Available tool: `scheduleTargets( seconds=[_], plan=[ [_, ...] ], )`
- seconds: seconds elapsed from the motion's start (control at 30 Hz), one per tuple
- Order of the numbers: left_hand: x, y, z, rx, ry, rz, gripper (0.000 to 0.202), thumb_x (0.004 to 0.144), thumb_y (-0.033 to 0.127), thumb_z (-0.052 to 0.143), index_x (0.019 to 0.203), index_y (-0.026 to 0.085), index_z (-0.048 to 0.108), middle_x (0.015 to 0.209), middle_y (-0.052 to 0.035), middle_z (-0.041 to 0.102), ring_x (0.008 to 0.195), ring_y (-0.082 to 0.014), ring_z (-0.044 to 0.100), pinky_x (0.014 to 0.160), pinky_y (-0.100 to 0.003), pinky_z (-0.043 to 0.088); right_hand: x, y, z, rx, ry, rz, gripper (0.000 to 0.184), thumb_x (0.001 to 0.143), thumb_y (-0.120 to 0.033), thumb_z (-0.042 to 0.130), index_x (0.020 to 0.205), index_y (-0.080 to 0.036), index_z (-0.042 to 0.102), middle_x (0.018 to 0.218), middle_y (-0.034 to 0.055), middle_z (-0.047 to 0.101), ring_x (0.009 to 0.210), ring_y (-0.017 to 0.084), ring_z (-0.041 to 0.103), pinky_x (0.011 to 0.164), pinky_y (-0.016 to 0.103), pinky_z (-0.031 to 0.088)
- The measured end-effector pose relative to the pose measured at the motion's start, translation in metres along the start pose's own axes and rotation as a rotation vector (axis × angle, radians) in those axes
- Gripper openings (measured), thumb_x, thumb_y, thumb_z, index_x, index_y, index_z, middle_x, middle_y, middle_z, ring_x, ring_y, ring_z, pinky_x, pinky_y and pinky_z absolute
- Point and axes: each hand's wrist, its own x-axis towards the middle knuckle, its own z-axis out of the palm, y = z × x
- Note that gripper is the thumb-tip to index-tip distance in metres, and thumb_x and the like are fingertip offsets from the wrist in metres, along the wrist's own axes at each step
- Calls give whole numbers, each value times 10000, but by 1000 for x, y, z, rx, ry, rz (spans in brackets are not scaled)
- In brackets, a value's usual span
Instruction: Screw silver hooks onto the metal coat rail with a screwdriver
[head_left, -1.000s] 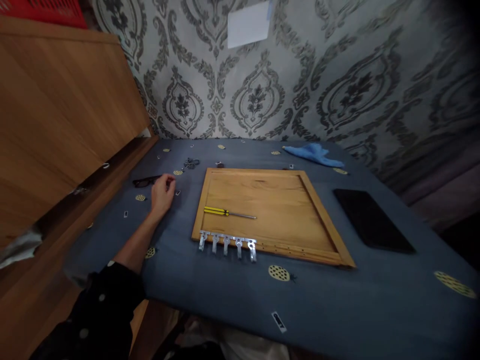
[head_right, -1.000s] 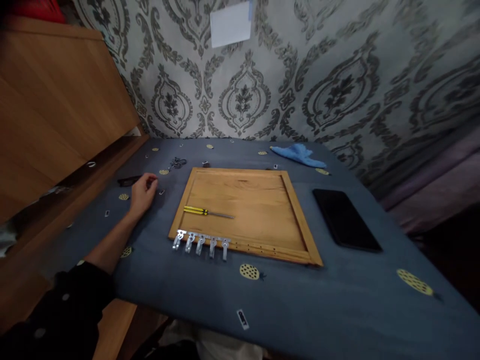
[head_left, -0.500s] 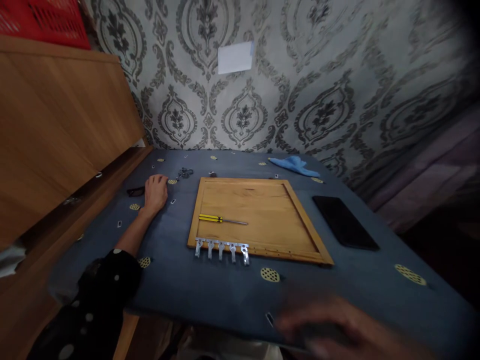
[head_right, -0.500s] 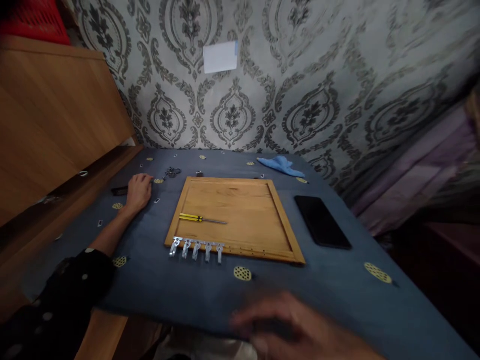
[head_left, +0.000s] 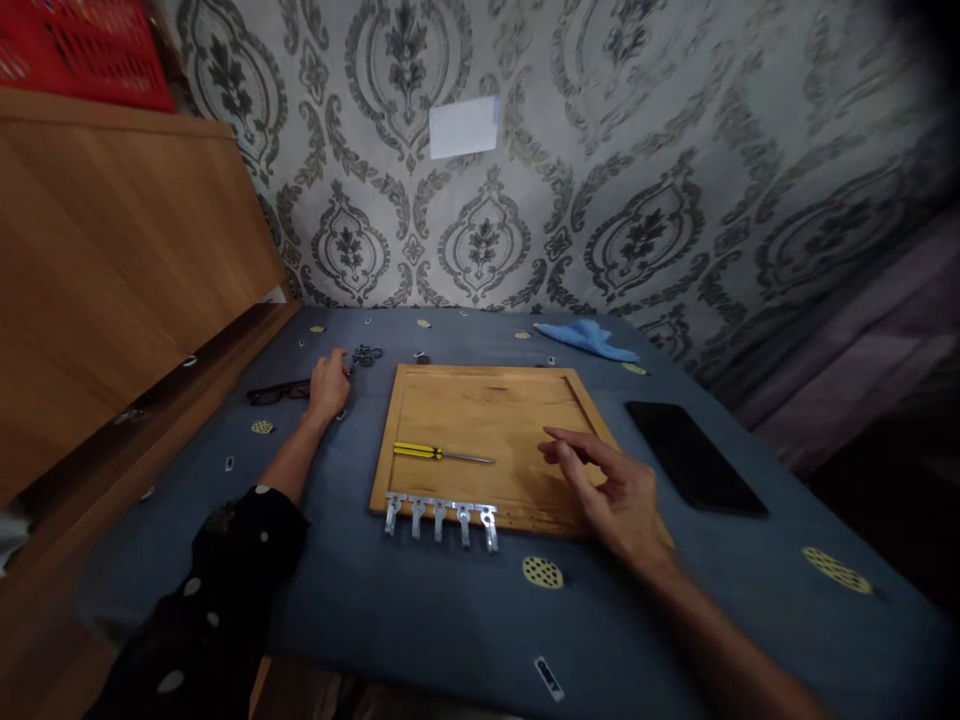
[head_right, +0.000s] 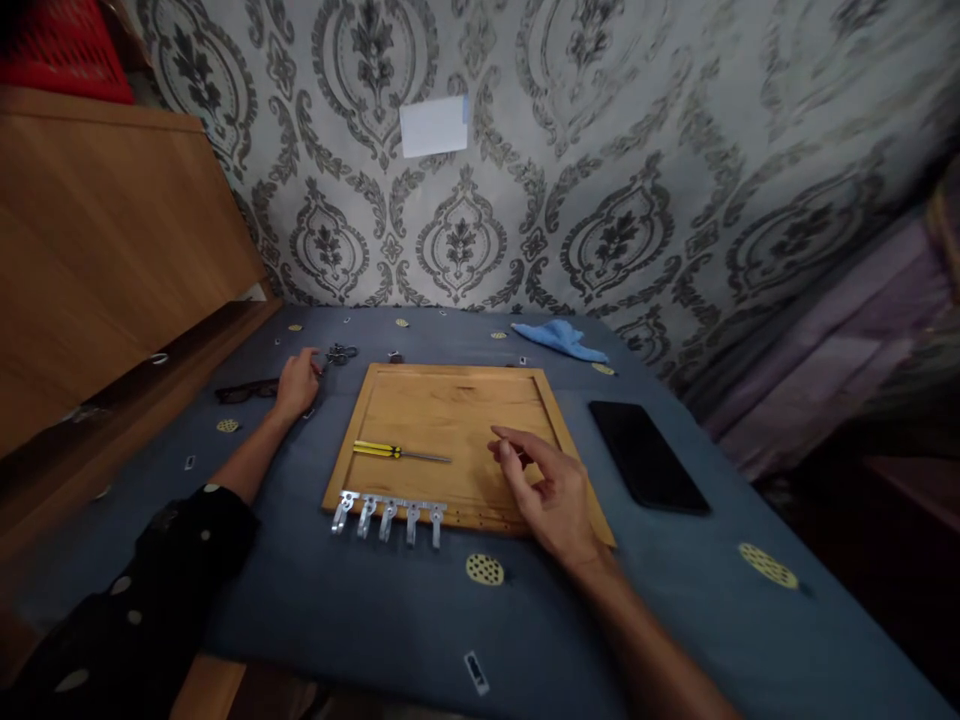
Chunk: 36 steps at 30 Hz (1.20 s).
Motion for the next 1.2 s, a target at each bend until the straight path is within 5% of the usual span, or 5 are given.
scheduleTargets(
  seconds=[0.33,1.2],
  plan=[
    [-2,10,-6,63,17,48,369,975,381,603,1282,177,592,1322,-116,600,1164,-241,617,991,-472,556,-2,-5,-1,-139,-41,-25,262,963,-381,573,1045,-206,750,813,71,788,733,219,766,383,228,498],
    [-4,7,-12,72,-62,26,355,976,377,601,1260,164,600,1285,-111,617,1134,-233,629,965,-458,567,-1,-2,0,-129,-142,-2,249,920,-340,577,989,-189,763,815,59,789,679,202,748,560,264,595]
  ],
)
